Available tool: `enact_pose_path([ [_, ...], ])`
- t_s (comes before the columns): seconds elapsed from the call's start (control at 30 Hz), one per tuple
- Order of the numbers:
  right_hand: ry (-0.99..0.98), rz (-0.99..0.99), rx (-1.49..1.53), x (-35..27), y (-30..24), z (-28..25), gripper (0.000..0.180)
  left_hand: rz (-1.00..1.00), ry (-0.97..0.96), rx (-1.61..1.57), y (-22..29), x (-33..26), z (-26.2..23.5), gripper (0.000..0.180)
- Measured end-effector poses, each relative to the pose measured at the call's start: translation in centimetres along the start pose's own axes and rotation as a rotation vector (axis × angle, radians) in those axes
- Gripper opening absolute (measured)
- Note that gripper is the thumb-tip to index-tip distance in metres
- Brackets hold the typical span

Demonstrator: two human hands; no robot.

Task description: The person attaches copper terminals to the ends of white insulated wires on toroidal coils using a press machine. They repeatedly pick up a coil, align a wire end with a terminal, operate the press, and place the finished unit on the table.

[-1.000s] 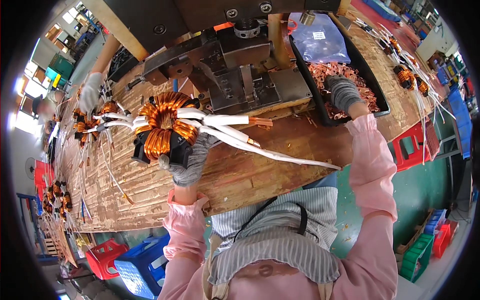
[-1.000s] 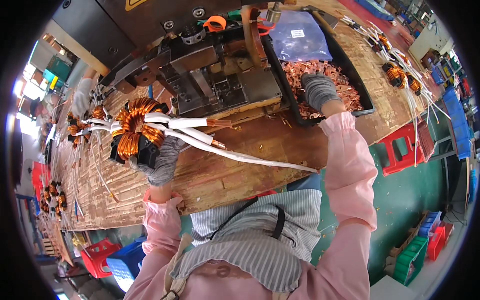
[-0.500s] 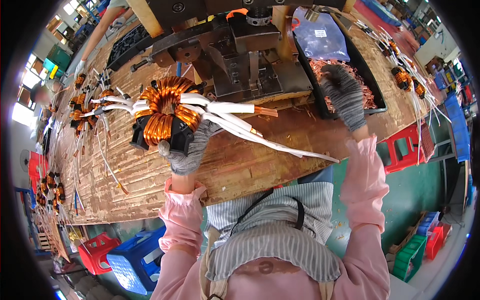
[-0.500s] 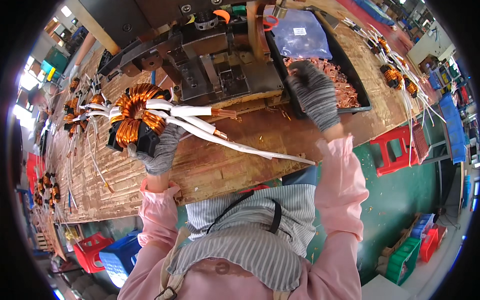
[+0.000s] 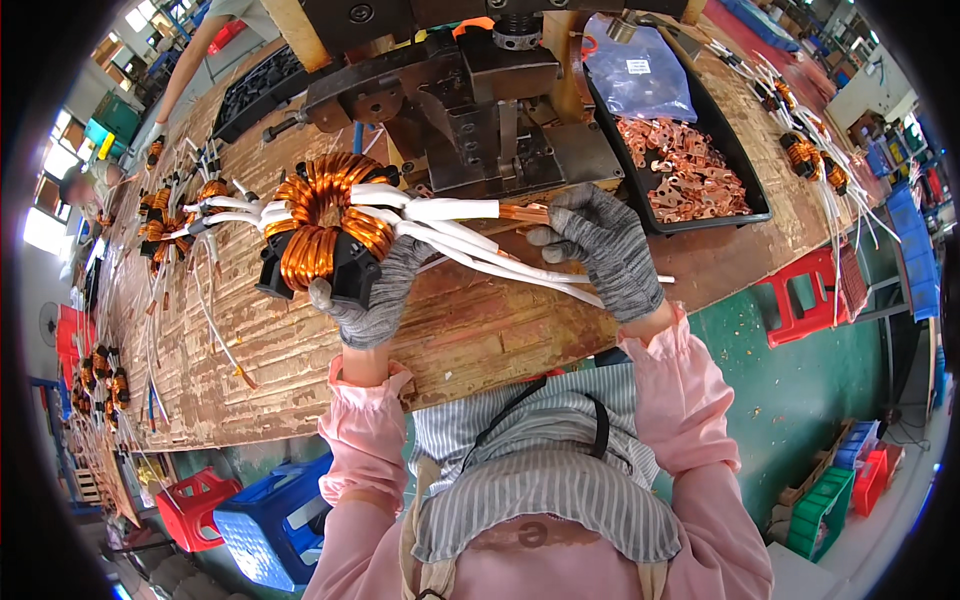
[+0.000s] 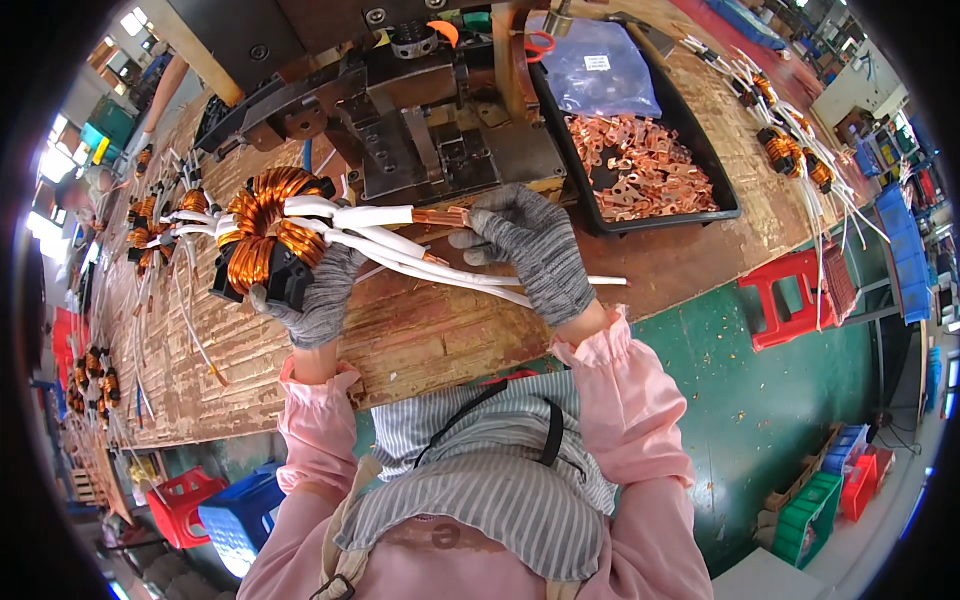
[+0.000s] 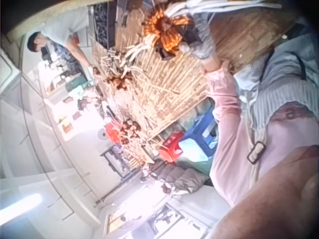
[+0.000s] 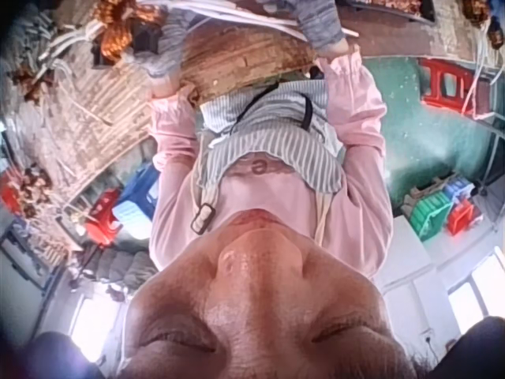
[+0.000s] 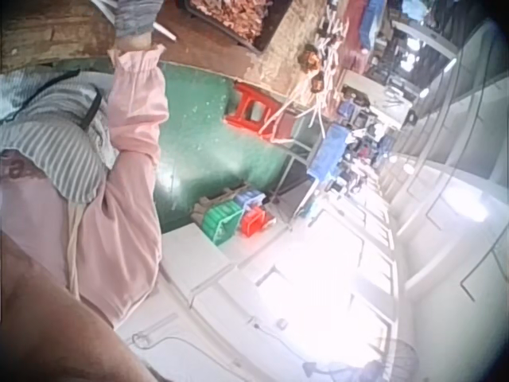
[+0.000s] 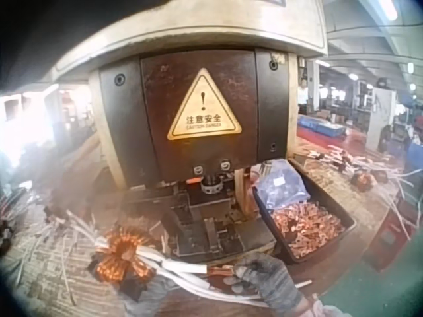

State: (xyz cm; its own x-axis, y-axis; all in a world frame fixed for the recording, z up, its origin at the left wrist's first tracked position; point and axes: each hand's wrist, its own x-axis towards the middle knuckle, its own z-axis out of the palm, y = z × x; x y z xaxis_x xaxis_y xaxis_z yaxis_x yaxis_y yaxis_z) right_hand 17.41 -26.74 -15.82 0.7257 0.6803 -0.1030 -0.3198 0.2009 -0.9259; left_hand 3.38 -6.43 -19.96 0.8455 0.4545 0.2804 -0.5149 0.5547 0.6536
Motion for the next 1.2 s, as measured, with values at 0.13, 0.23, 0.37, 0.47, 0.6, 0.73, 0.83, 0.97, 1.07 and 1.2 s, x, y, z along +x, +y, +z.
enact_pose_path([
  [0.13, -0.045, 0.023, 0.098, 0.1, 0.3, 0.1, 0.012, 0.001, -0.015, -0.015, -0.2, 0.0, -0.4, 0.110],
  [0.23, -0.033, 0.056, 0.079, -0.4, -0.5, 0.5, 0.013, -0.004, -0.024, -0.011, -0.2, 0.0, -0.6, 0.111],
  [0.37, -0.112, 0.044, 0.135, -0.8, -1.2, 0.3, 0.019, -0.009, -0.037, 0.020, -0.1, 0.0, -0.6, 0.112],
  [0.47, -0.149, 0.024, 0.064, -0.6, -1.4, -0.2, 0.021, -0.010, -0.021, 0.045, -0.3, 0.0, -1.4, 0.112],
  [0.6, -0.186, -0.133, -0.120, 0.0, -1.0, -0.5, 0.019, 0.017, -0.048, 0.042, -0.2, 0.2, -1.5, 0.111],
  [0.73, -0.164, -0.219, -0.244, 0.0, -0.9, -0.5, 0.020, 0.005, -0.042, 0.005, -0.1, 0.4, -1.3, 0.108],
  [0.83, -0.121, -0.281, -0.377, -0.1, -0.7, -0.1, 0.019, 0.006, 0.008, 0.017, -0.1, 0.2, -0.9, 0.107],
  [0.97, -0.188, -0.250, -0.419, -0.3, -0.8, -0.4, 0.019, -0.003, 0.034, -0.011, -0.3, 0.0, -1.6, 0.106],
  [1.07, -0.212, -0.364, -0.569, -0.3, -0.8, -0.7, 0.021, -0.009, 0.027, 0.008, -0.3, 0.0, -1.6, 0.106],
  [1.2, -0.121, -0.535, -0.645, 0.2, 0.6, -0.2, 0.023, -0.010, -0.029, 0.076, -0.2, 0.4, -0.9, 0.106],
])
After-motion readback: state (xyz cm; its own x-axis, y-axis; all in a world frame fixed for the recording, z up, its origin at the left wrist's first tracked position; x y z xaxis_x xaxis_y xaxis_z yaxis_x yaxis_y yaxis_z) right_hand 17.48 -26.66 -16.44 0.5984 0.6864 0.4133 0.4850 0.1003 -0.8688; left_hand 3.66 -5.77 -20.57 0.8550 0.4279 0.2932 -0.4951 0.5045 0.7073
